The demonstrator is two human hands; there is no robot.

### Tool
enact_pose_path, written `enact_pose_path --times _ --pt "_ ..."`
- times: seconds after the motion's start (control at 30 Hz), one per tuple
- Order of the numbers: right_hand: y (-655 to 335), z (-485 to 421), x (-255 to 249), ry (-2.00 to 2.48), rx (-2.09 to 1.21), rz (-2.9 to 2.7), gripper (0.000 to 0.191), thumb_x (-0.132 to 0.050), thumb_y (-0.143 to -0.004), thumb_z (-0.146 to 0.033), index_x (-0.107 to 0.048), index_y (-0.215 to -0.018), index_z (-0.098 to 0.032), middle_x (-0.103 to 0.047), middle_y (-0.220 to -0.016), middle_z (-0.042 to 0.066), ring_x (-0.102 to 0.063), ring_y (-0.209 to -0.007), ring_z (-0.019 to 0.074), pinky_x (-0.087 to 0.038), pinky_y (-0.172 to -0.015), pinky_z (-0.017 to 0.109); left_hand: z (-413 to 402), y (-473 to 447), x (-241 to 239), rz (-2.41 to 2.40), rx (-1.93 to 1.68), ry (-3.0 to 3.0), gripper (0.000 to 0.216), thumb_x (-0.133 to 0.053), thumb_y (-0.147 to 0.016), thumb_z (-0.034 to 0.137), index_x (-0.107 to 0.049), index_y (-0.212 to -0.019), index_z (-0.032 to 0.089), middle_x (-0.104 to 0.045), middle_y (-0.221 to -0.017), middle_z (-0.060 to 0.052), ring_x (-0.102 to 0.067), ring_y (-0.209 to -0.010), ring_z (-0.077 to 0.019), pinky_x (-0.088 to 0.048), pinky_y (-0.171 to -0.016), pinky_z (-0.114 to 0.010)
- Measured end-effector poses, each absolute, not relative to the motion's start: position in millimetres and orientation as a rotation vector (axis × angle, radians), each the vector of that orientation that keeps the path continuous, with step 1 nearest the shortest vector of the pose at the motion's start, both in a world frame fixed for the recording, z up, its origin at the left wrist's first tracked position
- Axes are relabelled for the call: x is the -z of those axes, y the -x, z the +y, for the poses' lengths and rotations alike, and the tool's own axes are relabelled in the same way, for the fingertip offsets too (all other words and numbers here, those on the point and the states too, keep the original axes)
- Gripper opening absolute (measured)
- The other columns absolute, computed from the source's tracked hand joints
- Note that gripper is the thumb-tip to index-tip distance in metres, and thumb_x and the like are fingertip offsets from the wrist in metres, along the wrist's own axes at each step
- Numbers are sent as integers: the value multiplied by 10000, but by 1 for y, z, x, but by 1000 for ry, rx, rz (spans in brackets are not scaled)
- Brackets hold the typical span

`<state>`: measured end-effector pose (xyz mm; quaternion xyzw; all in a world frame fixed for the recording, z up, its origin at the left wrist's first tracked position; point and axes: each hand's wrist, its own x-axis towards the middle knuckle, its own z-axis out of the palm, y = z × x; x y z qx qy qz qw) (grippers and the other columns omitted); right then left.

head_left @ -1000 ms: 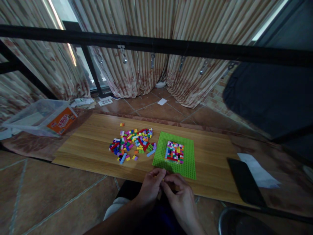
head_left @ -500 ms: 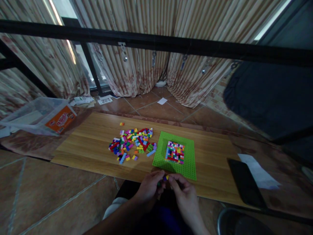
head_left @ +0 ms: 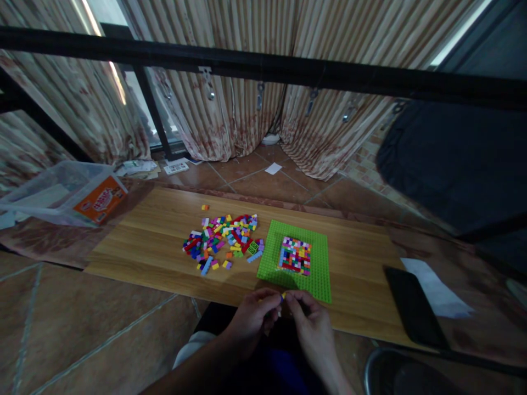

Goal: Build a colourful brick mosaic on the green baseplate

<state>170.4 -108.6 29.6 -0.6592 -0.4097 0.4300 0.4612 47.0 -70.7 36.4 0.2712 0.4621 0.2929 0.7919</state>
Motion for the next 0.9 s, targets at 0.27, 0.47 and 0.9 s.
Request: enact_pose_path --times 0.27,0.47,0.9 --pt "-170 -107 -26 1660 -989 -1034 319 -565 -781 -469 -685 -834 -178 -662 -770 42 -605 -734 194 -462 -668 274 -75 -51 -32 1079 -605 -679 327 -642 -653 463 -538 -693 157 -429 -469 70 -310 -395 -38 -172 -423 -202" --pt "-167 -111 -27 1664 -758 -1219 234 -540 -819 -398 -686 -827 -216 -652 -833 53 -606 -795 195 -467 -716 289 -77 -55 -31 1086 -653 -670 337 -643 -652 467 -540 -727 155 -404 -445 81 -295 -385 -40 -177 -419 -210" --pt "-233 -50 -29 1657 -491 -1239 247 -551 -807 -402 -701 -851 -210 -655 -893 68 -600 -850 201 -455 -777 342 -56 -42 -23 1013 -738 -554 363 -704 -634 434 -530 -758 140 -433 -526 66 -311 -441 -26 -141 -429 -183"
